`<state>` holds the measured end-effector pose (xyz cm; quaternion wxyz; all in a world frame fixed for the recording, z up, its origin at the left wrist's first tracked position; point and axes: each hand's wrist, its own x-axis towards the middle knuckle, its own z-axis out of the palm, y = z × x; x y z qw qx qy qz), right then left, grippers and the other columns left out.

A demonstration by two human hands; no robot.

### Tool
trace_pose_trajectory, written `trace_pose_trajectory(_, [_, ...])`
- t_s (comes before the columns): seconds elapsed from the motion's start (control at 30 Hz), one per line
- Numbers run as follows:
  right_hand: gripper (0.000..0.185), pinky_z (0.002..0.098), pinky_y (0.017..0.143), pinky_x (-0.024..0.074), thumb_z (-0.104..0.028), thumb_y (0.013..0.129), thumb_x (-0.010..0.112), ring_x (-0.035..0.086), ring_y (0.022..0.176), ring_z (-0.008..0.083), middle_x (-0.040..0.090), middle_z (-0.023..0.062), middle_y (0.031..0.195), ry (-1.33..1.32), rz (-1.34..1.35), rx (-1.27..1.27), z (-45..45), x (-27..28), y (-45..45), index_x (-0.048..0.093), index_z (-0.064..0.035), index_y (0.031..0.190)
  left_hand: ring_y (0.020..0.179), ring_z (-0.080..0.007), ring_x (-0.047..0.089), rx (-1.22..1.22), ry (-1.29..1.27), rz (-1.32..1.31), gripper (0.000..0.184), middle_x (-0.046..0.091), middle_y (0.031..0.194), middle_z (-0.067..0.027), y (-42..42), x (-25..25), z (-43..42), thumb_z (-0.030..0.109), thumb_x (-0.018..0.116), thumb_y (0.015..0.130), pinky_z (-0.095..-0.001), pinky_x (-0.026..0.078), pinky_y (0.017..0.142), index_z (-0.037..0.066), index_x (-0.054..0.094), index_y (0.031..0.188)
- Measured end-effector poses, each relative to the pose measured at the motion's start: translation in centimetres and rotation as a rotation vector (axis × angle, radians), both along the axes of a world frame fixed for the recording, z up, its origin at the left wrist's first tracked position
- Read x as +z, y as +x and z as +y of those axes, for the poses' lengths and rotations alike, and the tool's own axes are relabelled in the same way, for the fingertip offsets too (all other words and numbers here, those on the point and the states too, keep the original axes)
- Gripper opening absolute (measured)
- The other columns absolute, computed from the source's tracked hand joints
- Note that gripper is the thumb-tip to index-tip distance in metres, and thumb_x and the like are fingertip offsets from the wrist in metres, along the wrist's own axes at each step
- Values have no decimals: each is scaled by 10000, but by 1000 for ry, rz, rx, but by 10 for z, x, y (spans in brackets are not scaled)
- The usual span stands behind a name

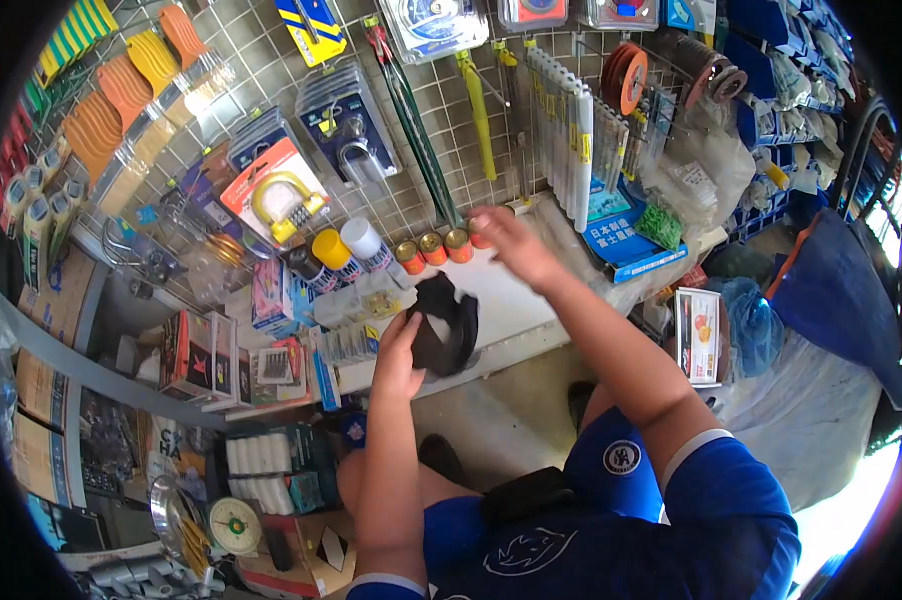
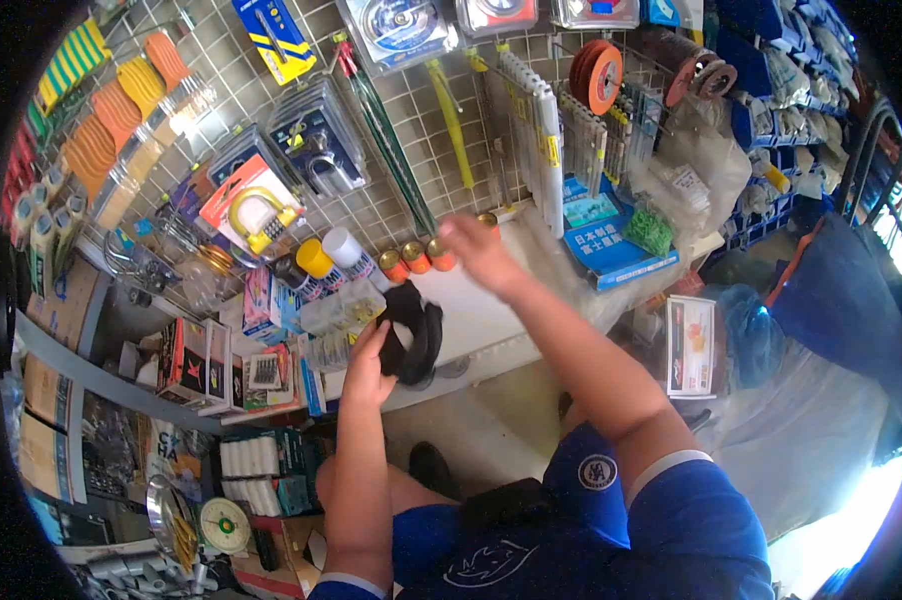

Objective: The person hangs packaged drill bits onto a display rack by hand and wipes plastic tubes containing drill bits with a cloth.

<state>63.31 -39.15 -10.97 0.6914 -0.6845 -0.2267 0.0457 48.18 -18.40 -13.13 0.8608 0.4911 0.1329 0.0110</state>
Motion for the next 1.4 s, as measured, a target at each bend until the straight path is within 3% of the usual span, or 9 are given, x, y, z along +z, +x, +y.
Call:
trace_pose_trajectory(0.2, [492, 382, 1055, 397, -356, 985, 599, 511, 1239, 262, 550, 160, 1313, 36, 77, -339, -29, -14, 70, 494, -83, 1381, 846, -67, 581, -34, 572, -185, 177, 658, 941, -11, 2, 0, 10, 94, 645, 952, -236, 459, 767, -8, 612, 1093])
trace_pose_trajectory(0.5, [385, 429, 1050, 414, -293, 920, 656, 506, 1258, 385, 525, 227, 1348, -260, -344, -654, -3, -65, 121, 609, -67, 1228, 1088, -214, 617, 1, 11, -162, 306, 630, 1190, -90, 21, -12, 27, 211, 487, 1034, -370, 488, 949, 30, 526, 1278])
trace_pose_trajectory(0.67, [286, 410, 811, 526, -269, 932, 639, 694, 903, 287, 704, 146, 919, -530, -272, 92, -36, 19, 35, 685, -7, 1035, 1028, -187, 595, -50, 241, -174, 264, 616, 1131, -80, 20, -8, 43, 186, 536, 987, -339, 456, 936, 13, 533, 1187])
trace_pose_trajectory(0.73, [315, 351, 716, 537, -284, 942, 636, 698, 819, 215, 707, 111, 863, -256, -176, 739, -76, 47, 20, 678, 22, 1001, 996, -161, 574, -41, 391, -196, 233, 601, 1092, -64, 21, -13, 43, 138, 586, 948, -313, 438, 923, 16, 537, 1141])
trace_pose_trajectory(0.8, [268, 278, 571, 491, -252, 960, 620, 647, 683, 150, 680, 79, 790, -21, 226, 712, -124, 79, -1, 668, 3, 893, 968, -134, 546, 35, 443, -208, 233, 581, 1055, -45, 11, -1, 32, 82, 644, 898, -287, 420, 904, 22, 539, 1098])
trace_pose_trajectory(0.93, [210, 221, 502, 376, -217, 947, 659, 510, 553, 104, 556, 12, 662, 646, -25, -61, -186, 27, 54, 619, -39, 842, 868, -90, 514, 146, 690, -267, 194, 572, 948, -24, 2, 28, 8, 9, 697, 860, -223, 393, 750, 26, 546, 980])
trace_pose_trajectory(1.03, [302, 233, 560, 420, -302, 889, 744, 538, 612, 105, 559, 7, 703, 217, -68, -890, -214, -21, 85, 653, -19, 942, 877, -104, 559, 118, 522, -186, 207, 591, 969, -43, -3, 25, 9, 2, 690, 876, -243, 440, 760, 16, 540, 1018])
trace_pose_trajectory(1.17, [475, 295, 697, 499, -328, 794, 827, 596, 748, 136, 603, 40, 882, -221, -201, -999, -195, -36, 98, 688, -64, 1163, 832, -94, 557, -17, 168, -211, 200, 590, 953, -35, -6, 40, -5, 58, 679, 906, -254, 473, 758, 37, 500, 993])
trace_pose_trajectory(1.4, [413, 354, 738, 503, -285, 732, 853, 602, 772, 213, 610, 85, 878, -265, -351, -1113, -193, -39, 108, 708, -64, 1049, 1038, -164, 581, -263, 120, -171, 345, 600, 1147, -72, -31, 16, -3, 166, 646, 941, -331, 474, 921, 1, 504, 1210])
